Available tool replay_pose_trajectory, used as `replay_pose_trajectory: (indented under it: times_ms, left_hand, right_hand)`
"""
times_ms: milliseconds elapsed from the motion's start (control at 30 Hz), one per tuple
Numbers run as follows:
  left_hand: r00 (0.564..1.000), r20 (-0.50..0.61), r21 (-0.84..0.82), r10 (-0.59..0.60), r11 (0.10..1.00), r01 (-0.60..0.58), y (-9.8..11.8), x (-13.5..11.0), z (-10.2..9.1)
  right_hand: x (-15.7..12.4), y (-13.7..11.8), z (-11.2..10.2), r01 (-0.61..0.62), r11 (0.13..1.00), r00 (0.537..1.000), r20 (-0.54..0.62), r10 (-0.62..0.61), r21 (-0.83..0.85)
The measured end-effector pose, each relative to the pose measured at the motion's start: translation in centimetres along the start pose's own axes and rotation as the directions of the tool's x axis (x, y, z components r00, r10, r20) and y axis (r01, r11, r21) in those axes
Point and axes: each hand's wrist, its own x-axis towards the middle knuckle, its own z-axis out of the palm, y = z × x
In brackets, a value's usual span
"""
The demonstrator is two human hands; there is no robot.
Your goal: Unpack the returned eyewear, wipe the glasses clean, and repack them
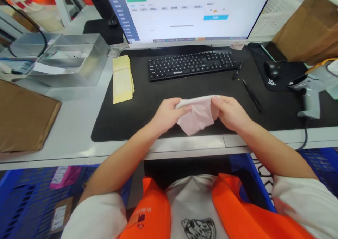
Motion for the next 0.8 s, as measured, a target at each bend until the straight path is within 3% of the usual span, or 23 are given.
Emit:
replay_pose_trajectory:
  times_ms: [67,167,267,367,467,500,567,633,700,800]
  left_hand:
    - [0.998,-0.049,-0.169,0.042,0.984,-0.050,0.1,0.6,-0.5]
    - [0.999,0.000,-0.301,0.051,0.952,-0.049,0.5,1.0,-0.9]
    - [0.998,0.049,-0.303,0.046,0.952,-0.029,0.5,1.0,-0.8]
    - [0.995,0.082,-0.264,0.054,0.964,-0.030,-0.2,1.0,-0.6]
    - [0.984,-0.075,-0.151,0.164,0.973,-0.174,-0.7,1.1,-0.6]
    - [0.954,-0.153,-0.060,0.259,0.961,-0.270,-0.8,1.1,-0.8]
    - [0.835,-0.196,0.193,0.515,0.855,-0.482,-0.7,0.9,-1.1]
    - [0.689,-0.040,0.403,0.723,0.643,-0.651,-0.5,0.6,-1.2]
    - [0.580,0.193,0.468,0.791,0.445,-0.763,-0.4,0.0,-0.8]
    - [0.506,0.488,0.433,0.712,0.306,-0.848,-0.5,-1.2,0.7]
  right_hand:
    - [0.5,-0.1,-0.5,0.042,0.999,0.999,0.000,-0.042,-0.027]
    - [0.9,-0.3,-0.5,0.029,0.999,0.999,0.024,-0.028,-0.017]
    - [1.0,-0.3,0.0,-0.024,1.000,1.000,0.002,0.024,0.011]
    - [1.2,-0.3,-0.1,0.008,1.000,0.999,-0.053,-0.007,0.010]
    - [1.5,-0.6,-0.9,0.131,0.986,0.989,-0.060,-0.138,-0.106]
    - [1.5,-0.7,-1.2,0.175,0.971,0.981,-0.049,-0.185,-0.162]
    - [1.5,-1.1,-1.8,0.238,0.937,0.967,-0.030,-0.254,-0.257]
    - [1.3,-1.4,-2.0,0.286,0.917,0.950,-0.041,-0.309,-0.278]
    - [1.2,-1.5,-1.9,0.343,0.910,0.927,-0.072,-0.368,-0.233]
    - [1.0,-1.4,-1.7,0.377,0.913,0.909,-0.125,-0.397,-0.155]
